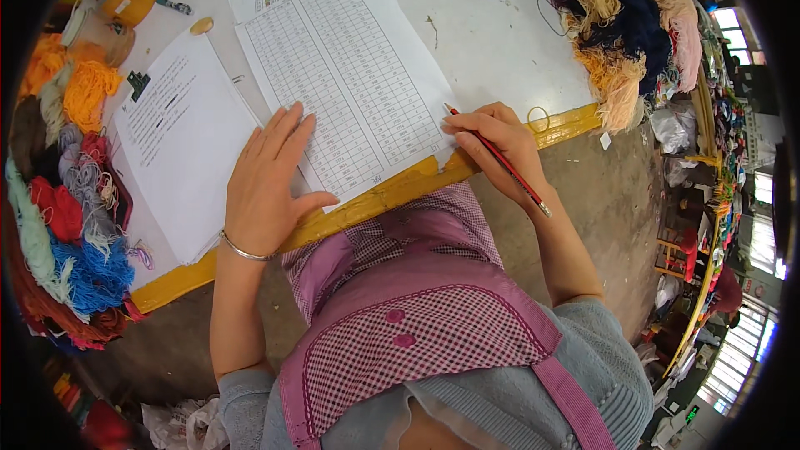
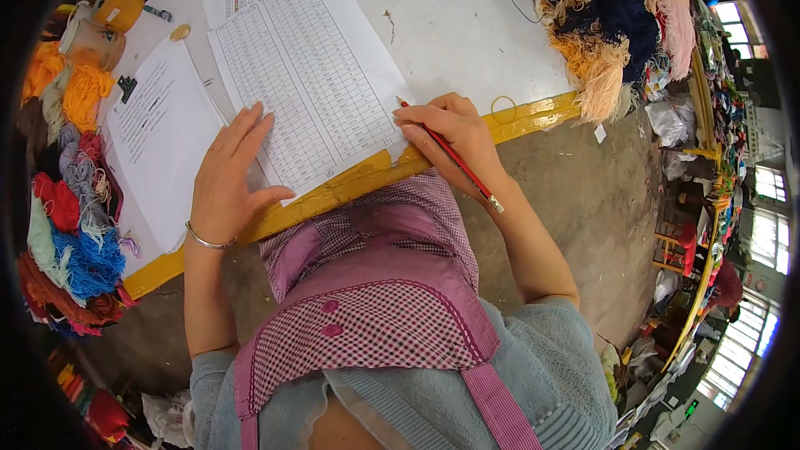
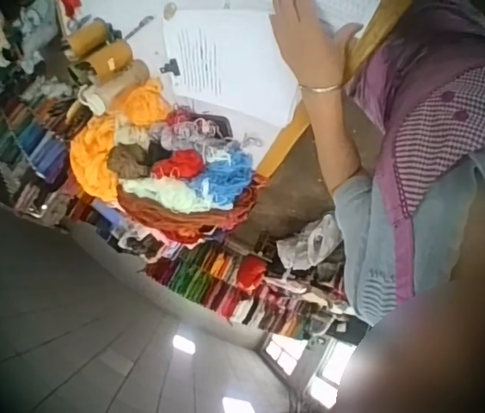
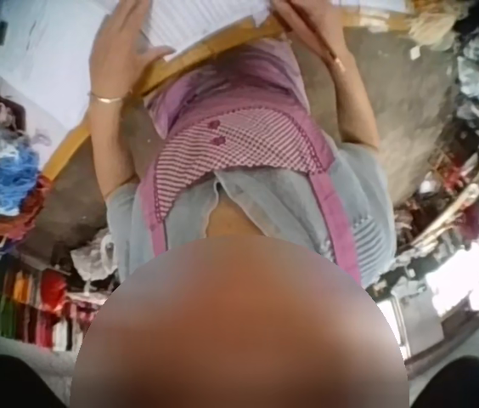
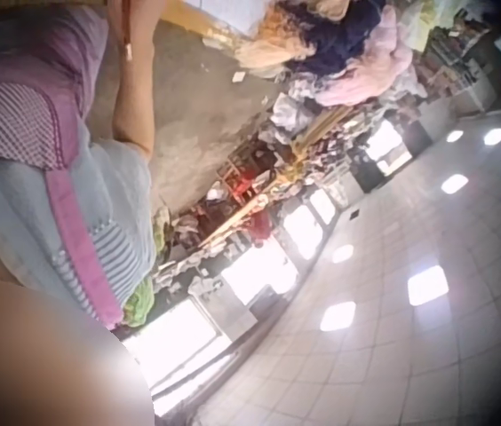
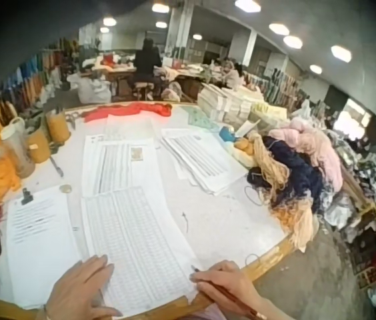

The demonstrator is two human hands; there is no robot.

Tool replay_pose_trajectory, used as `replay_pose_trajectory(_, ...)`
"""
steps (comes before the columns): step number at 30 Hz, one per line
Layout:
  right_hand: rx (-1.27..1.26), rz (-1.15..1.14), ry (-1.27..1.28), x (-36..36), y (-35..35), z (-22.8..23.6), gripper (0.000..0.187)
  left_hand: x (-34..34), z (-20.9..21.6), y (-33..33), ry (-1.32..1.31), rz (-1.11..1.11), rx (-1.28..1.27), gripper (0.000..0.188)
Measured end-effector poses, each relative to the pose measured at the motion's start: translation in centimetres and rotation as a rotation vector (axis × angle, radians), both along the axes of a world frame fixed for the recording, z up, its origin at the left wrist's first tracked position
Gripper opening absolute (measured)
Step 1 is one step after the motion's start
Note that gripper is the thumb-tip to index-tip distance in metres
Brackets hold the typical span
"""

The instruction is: The recorder writes production or inventory data on paper log sheets while reviewing yarn samples on a desk.

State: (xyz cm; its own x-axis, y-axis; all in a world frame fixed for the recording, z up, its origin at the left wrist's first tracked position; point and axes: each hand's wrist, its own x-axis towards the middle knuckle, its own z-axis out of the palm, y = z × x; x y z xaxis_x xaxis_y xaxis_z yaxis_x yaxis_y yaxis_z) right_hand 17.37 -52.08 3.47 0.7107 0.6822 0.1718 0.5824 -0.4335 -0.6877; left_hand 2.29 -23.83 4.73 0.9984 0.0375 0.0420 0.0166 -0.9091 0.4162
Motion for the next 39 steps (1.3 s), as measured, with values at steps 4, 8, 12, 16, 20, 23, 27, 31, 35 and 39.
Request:
replay_pose_trajectory(4,0.017,-0.064,0.014,-0.5,0.4,-0.1,0.018,-0.1,-0.1,0.0,-0.024,0.006,0.003,0.091)
replay_pose_trajectory(8,0.142,-0.234,0.09,-0.3,1.4,-0.2,0.023,-0.3,-0.1,-0.2,-0.041,0.01,-0.001,0.092)
replay_pose_trajectory(12,0.168,-0.267,0.07,0.8,2.9,-0.7,0.034,-0.3,-0.4,-0.2,-0.035,0.008,0.001,0.092)
replay_pose_trajectory(16,0.164,-0.28,0.158,1.2,4.1,-0.1,0.037,-0.4,-0.7,0.0,-0.022,0.005,-0.006,0.091)
replay_pose_trajectory(20,0.102,-0.287,0.152,1.9,4.5,0.1,0.039,-0.3,-0.8,0.2,-0.022,0.005,-0.01,0.091)
replay_pose_trajectory(23,0.152,-0.297,0.181,2.3,4.7,-0.1,0.038,-0.4,-0.8,0.3,-0.035,0.004,-0.015,0.091)
replay_pose_trajectory(27,0.168,-0.318,0.192,2.6,5.2,-1.1,0.032,-0.6,-1.3,0.4,-0.046,0.0,-0.01,0.092)
replay_pose_trajectory(31,0.187,-0.336,0.185,2.9,5.4,-1.6,0.028,-0.6,-1.5,0.2,-0.052,0.006,-0.035,0.091)
replay_pose_trajectory(35,0.167,-0.375,0.184,3.0,5.6,-1.2,0.022,-0.6,-1.0,0.1,-0.04,0.002,-0.045,0.092)
replay_pose_trajectory(39,0.161,-0.361,0.17,3.3,5.9,-1.4,0.018,-0.4,-0.9,0.2,-0.031,0.007,-0.033,0.093)
